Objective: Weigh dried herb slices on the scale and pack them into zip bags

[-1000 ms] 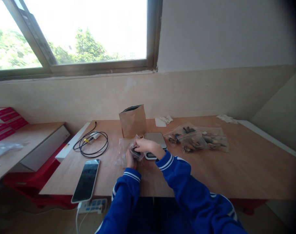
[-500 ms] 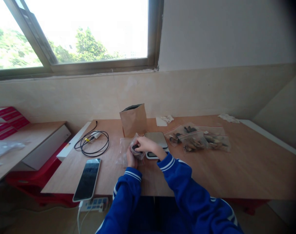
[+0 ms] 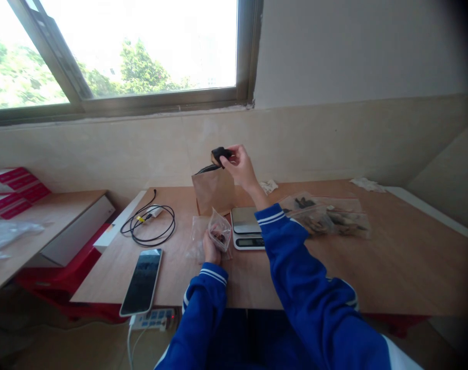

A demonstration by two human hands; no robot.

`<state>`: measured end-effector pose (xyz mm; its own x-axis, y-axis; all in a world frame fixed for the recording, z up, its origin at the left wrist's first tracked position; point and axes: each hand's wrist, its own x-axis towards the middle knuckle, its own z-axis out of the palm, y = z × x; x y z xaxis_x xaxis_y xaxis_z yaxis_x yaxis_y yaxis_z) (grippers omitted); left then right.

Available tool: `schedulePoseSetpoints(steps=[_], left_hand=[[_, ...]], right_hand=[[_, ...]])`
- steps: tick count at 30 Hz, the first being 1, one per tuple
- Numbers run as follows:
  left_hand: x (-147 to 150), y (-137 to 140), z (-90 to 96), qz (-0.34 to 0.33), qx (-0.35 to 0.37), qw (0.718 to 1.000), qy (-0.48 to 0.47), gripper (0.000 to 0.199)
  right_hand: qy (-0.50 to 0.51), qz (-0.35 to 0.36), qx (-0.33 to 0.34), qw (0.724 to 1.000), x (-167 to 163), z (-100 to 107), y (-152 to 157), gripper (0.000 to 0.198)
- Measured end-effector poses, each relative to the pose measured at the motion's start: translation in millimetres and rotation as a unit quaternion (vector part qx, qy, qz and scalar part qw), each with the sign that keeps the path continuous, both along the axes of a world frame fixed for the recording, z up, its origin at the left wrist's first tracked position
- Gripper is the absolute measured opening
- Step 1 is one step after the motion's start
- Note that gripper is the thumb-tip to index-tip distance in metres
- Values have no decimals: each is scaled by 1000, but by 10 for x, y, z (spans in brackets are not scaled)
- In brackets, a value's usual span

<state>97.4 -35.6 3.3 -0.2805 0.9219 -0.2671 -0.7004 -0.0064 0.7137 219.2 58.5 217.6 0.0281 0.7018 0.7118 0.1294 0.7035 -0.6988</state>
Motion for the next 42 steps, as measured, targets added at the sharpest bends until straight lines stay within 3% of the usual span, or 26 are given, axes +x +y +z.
schedulePoseSetpoints(steps=[3, 6, 10, 13, 20, 24, 30, 35, 42], left_hand=[[9, -12, 32, -3, -2, 1000, -2, 21], [12, -23, 53, -10, -2, 1000, 1, 21], [12, -35, 77, -19, -3, 1000, 8, 22], [11, -37, 92, -23, -8, 1000, 13, 24], [23, -38, 108, -27, -3, 999, 19, 24], [33, -47, 121, -28, -3, 999, 21, 23], [27, -61, 138, -32, -4, 999, 21, 25], [16, -60, 135, -29, -5, 999, 21, 25], [11, -60, 145, -32, -6, 999, 13, 24]], right_hand=[[22, -53, 53, 997, -91, 80, 208, 33], [-37, -54, 70, 995, -181, 10, 348, 30], [-126, -46, 69, 989, -271, -193, 429, 25], [-140, -58, 65, 986, -307, -312, 440, 25], [-164, -40, 29, 985, -295, -313, 449, 29], [-198, -10, 21, 980, -267, -266, 401, 31], [-227, 16, 63, 972, -243, -286, 267, 48], [-270, 31, 78, 959, -226, -307, 202, 27], [-352, -68, 4, 933, -166, -144, -111, 14]])
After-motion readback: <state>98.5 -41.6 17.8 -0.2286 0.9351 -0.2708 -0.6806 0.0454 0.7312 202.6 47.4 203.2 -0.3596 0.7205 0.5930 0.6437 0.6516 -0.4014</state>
